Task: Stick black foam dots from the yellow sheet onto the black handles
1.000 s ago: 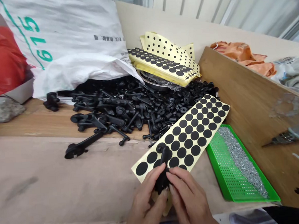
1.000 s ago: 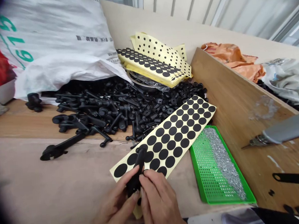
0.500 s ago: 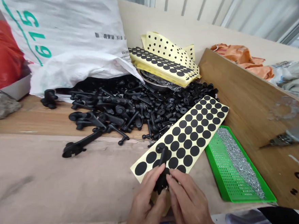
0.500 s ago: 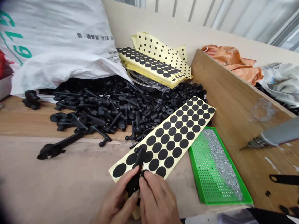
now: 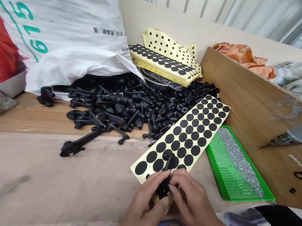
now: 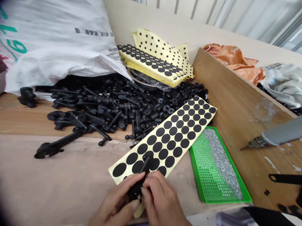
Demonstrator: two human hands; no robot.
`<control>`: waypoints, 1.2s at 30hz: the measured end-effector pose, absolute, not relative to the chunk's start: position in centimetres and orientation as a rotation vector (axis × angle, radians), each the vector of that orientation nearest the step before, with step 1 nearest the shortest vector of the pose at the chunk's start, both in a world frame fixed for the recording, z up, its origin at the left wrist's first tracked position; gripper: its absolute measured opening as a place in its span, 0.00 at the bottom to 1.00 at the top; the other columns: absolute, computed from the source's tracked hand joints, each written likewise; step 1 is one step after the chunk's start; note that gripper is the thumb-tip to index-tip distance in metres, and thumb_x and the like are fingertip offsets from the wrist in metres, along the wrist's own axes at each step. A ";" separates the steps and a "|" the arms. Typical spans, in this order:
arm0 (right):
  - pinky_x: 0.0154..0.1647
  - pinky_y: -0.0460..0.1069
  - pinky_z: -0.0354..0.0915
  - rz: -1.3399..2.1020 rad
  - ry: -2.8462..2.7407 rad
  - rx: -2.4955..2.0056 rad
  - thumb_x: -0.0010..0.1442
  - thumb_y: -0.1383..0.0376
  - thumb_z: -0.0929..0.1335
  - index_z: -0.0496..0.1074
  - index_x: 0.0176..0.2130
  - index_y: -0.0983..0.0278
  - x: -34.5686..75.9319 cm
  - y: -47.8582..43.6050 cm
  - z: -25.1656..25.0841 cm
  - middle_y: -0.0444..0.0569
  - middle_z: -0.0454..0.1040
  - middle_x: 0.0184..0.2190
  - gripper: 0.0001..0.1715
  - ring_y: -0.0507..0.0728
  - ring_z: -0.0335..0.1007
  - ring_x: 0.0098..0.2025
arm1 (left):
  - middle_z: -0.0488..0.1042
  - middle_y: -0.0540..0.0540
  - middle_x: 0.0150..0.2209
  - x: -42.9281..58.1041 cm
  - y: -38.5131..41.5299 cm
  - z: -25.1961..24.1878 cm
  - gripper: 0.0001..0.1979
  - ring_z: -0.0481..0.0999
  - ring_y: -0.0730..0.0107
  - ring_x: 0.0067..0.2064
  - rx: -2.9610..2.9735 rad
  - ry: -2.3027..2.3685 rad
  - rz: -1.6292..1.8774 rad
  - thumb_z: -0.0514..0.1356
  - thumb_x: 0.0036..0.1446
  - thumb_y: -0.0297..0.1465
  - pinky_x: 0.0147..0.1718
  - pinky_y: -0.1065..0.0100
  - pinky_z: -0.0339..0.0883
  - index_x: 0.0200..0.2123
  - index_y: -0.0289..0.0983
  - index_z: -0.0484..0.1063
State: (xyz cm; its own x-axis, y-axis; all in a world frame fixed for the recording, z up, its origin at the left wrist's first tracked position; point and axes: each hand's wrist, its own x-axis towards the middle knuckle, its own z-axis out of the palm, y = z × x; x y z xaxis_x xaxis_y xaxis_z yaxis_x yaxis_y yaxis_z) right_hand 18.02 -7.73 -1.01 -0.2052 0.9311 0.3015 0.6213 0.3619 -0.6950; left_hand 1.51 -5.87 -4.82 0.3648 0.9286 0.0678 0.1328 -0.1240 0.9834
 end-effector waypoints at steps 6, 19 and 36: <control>0.32 0.45 0.63 0.744 -1.910 -1.378 0.63 0.73 0.60 0.62 0.36 0.62 18.6 -8.0 -1.1 0.45 0.66 0.32 0.07 0.52 0.66 0.33 | 0.75 0.50 0.51 1.1 -5.3 -4.1 0.23 0.75 0.61 0.49 1.524 0.924 0.852 0.61 0.51 0.28 0.45 0.70 0.72 0.51 0.51 0.72; 0.26 0.44 0.54 1.139 -1.716 -1.434 0.60 0.67 0.63 0.62 0.26 0.62 19.3 -7.8 -0.8 0.40 0.61 0.23 0.10 0.49 0.59 0.26 | 0.77 0.51 0.47 1.1 -4.6 -4.3 0.22 0.76 0.64 0.45 1.521 0.767 0.794 0.64 0.51 0.27 0.41 0.73 0.71 0.50 0.49 0.73; 0.28 0.45 0.54 1.134 -1.723 -1.398 0.59 0.69 0.64 0.61 0.27 0.62 19.6 -7.5 -1.1 0.40 0.62 0.25 0.09 0.50 0.59 0.27 | 0.77 0.52 0.46 1.1 -4.4 -4.2 0.23 0.76 0.67 0.42 1.457 0.730 0.828 0.64 0.52 0.27 0.37 0.75 0.71 0.51 0.53 0.72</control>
